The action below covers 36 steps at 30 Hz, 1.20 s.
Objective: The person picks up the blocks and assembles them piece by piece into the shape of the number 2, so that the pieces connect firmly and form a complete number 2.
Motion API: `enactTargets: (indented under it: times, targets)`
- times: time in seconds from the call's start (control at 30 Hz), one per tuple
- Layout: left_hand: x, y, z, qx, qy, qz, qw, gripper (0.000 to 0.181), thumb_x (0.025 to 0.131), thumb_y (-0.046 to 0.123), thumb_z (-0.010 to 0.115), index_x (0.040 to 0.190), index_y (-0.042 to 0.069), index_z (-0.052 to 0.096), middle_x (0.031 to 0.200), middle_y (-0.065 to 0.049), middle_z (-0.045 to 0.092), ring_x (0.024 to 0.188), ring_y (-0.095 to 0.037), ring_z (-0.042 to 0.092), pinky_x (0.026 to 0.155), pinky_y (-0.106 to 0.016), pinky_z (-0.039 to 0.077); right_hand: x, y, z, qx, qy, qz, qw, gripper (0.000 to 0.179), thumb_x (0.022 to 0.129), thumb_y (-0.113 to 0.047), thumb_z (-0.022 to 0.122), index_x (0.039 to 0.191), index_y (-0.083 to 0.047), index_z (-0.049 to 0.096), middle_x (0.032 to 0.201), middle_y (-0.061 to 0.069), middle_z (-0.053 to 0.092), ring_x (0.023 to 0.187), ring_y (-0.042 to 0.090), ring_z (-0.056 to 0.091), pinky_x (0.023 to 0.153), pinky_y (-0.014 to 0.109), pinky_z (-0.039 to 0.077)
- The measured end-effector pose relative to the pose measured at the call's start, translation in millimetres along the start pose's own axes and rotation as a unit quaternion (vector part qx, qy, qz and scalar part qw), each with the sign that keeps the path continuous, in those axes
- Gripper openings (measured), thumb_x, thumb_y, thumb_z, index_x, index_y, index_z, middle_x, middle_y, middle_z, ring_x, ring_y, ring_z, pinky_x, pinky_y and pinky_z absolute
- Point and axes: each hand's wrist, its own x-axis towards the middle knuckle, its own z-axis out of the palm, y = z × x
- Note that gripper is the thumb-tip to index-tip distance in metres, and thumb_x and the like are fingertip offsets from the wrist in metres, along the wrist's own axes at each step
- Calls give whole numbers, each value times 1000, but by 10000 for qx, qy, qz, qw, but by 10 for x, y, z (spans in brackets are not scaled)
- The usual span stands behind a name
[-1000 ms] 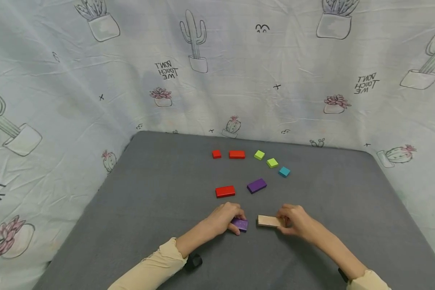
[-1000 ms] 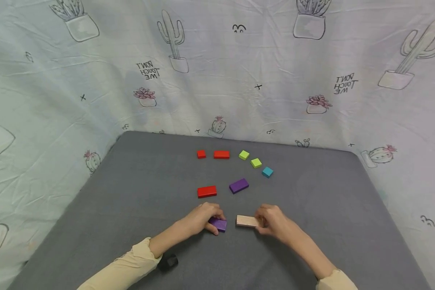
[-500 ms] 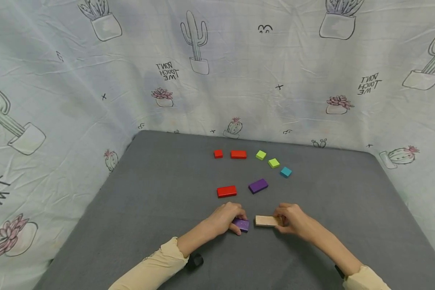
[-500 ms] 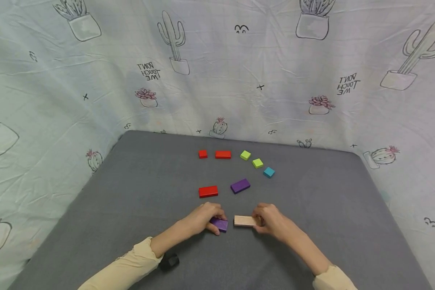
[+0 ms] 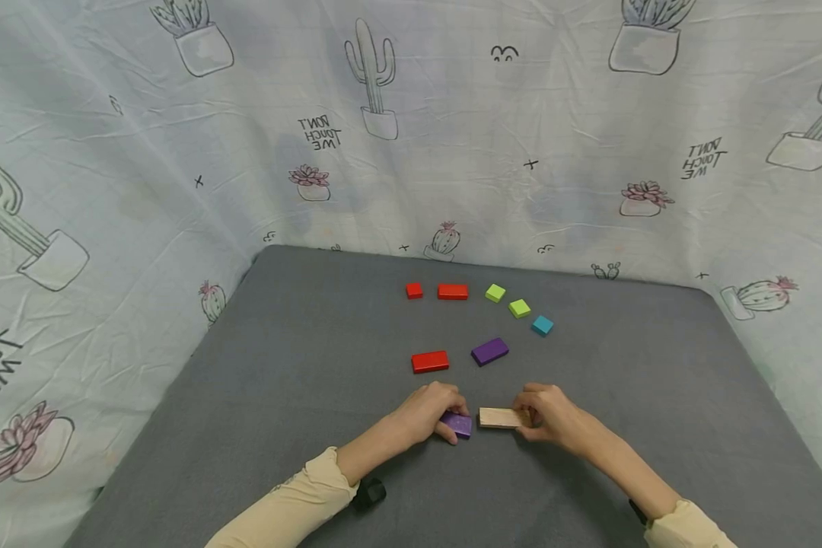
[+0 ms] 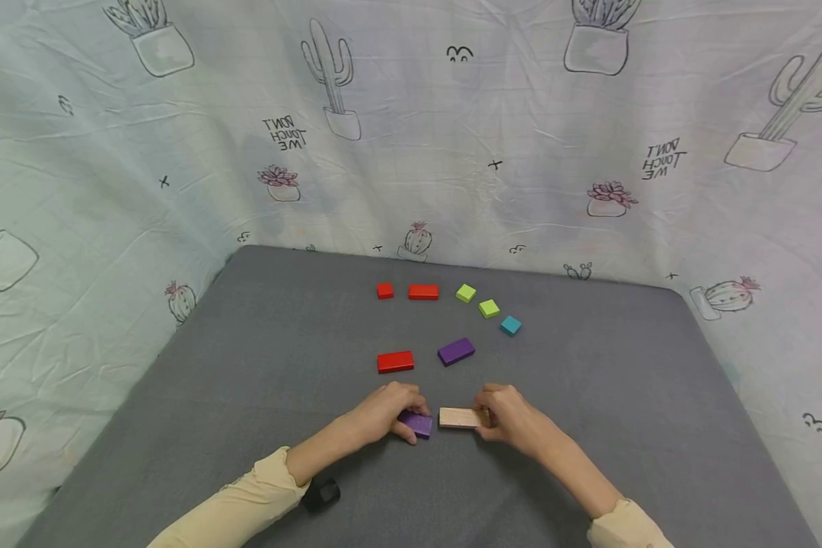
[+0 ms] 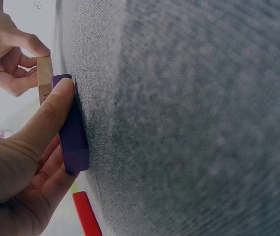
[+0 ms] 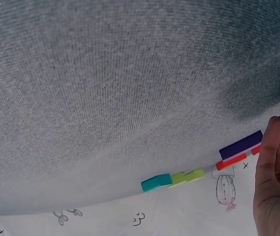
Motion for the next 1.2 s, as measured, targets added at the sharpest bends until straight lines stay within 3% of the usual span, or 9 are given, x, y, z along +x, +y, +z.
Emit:
enactTargets:
  times: [0.2,0.5,0.7,0.97,1.2]
  targets:
    - [2,14,-2,130,19,-171,9998,37,62,31,79,92,12,69,88,4,62,80,-3,55,70,-12,43,40,-19,39,149,-94,-8,9998,17,68,-3,74,81,-7,64,72,-4,51,60,3,47,50,14,42]
    - [9,20,8,215,100,-94,9997,37,61,31,79,91,12,69,87,4,62,79,-3,56,71,-13,43,62,-28,65,87,-69,-140,9998,19,67,-2,75,81,-7,64,72,-3,52,58,3,46,47,13,40]
    - [3,2,11,134,152,22,9998,36,60,29,80,89,11,69,86,2,62,78,-6,56,69,-15,44,108,-9,74,-71,-332,-198,9992,19,67,-7,78,80,-7,65,71,-3,54,59,4,47,48,13,39]
    - [2,24,5,325,61,-304,9990,39,59,33,79,92,13,69,89,5,63,81,-3,56,71,-14,44,222,-74,99,-64,-614,-34,9981,30,67,-22,78,90,-6,67,82,-1,61,70,5,53,58,19,45]
    - [12,38,5,285,38,-476,9985,42,56,32,81,91,14,67,90,5,63,81,-2,56,71,-15,45,318,-116,205,141,-378,-613,9973,28,71,-17,75,93,-4,66,86,3,63,77,10,58,64,20,47]
